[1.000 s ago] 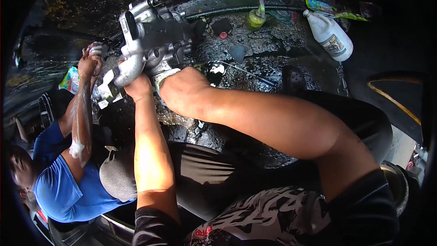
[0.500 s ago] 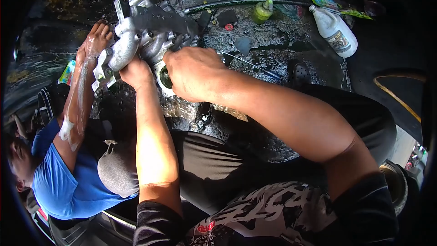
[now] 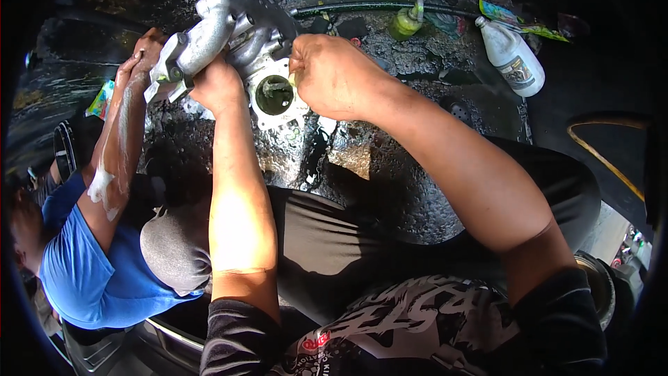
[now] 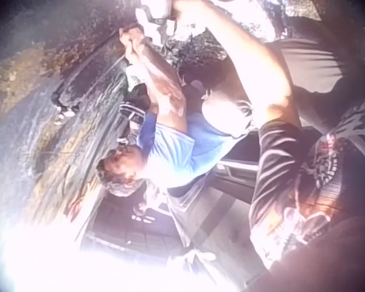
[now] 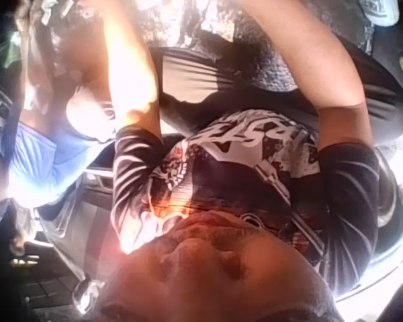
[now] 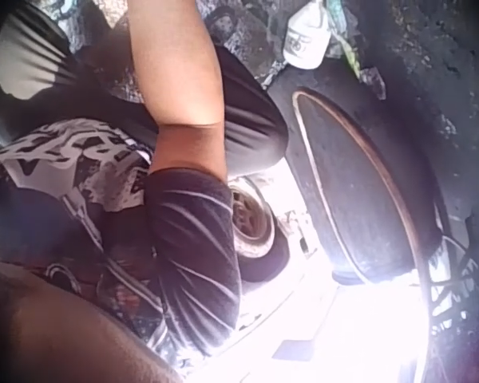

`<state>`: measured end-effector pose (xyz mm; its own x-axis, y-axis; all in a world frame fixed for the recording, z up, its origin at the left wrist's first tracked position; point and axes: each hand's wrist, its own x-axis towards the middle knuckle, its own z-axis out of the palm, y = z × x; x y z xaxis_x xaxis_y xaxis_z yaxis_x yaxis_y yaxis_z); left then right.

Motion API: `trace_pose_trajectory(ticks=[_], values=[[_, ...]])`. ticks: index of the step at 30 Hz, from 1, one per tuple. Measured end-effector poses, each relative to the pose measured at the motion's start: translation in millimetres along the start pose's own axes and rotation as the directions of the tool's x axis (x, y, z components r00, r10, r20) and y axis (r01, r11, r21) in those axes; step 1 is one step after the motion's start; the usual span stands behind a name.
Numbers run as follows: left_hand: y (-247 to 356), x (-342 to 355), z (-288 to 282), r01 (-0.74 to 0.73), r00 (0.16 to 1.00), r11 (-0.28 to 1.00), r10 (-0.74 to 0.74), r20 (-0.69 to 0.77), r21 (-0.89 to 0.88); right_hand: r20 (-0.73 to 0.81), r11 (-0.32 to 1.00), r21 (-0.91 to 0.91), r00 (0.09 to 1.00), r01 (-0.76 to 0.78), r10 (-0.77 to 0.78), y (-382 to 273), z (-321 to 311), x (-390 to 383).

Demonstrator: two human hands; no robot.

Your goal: Cleaning an automotive intake manifold with water and degreaser.

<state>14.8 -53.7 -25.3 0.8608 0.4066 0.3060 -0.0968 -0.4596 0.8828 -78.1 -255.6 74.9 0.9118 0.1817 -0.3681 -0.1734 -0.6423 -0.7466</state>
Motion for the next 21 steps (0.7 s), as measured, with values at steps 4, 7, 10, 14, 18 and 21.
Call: trace_pose_trajectory(ticks=[4, 7, 10, 14, 18, 21], values=[[21.8, -8.7, 22.0, -0.023, 0.999, 0.988, 0.016, -0.052, -0.151, -0.054, 0.991, -0.124, 0.998, -0.050, 0.044, 3.6, 11.7, 8.4], [27.1, -5.0, 14.7, 0.091, 0.994, 0.946, -0.108, -0.037, -0.310, -0.103, 0.996, -0.010, 0.991, 0.088, -0.088, 8.7, -9.7, 7.4], [45.6, -13.4, 29.6, 0.127, 0.983, 0.917, -0.168, -0.077, -0.378, -0.134, 0.995, -0.101, 0.991, -0.013, -0.001, 5.3, -15.5, 5.9], [34.3, -7.2, 24.1, 0.066, 0.986, 0.928, -0.118, -0.120, -0.366, -0.087, 0.993, -0.115, 0.996, -0.029, 0.019, 2.4, -12.3, 4.9], [38.9, -7.5, 28.2, 0.048, 0.987, 0.947, -0.094, -0.130, -0.317, -0.213, 0.986, -0.043, 0.963, 0.162, -0.168, 6.8, -28.4, 2.1], [38.5, -6.7, 27.2, 0.089, 0.978, 0.909, -0.157, -0.136, -0.407, -0.071, 0.941, -0.335, 0.995, 0.044, -0.072, 3.5, -24.3, 17.0]])
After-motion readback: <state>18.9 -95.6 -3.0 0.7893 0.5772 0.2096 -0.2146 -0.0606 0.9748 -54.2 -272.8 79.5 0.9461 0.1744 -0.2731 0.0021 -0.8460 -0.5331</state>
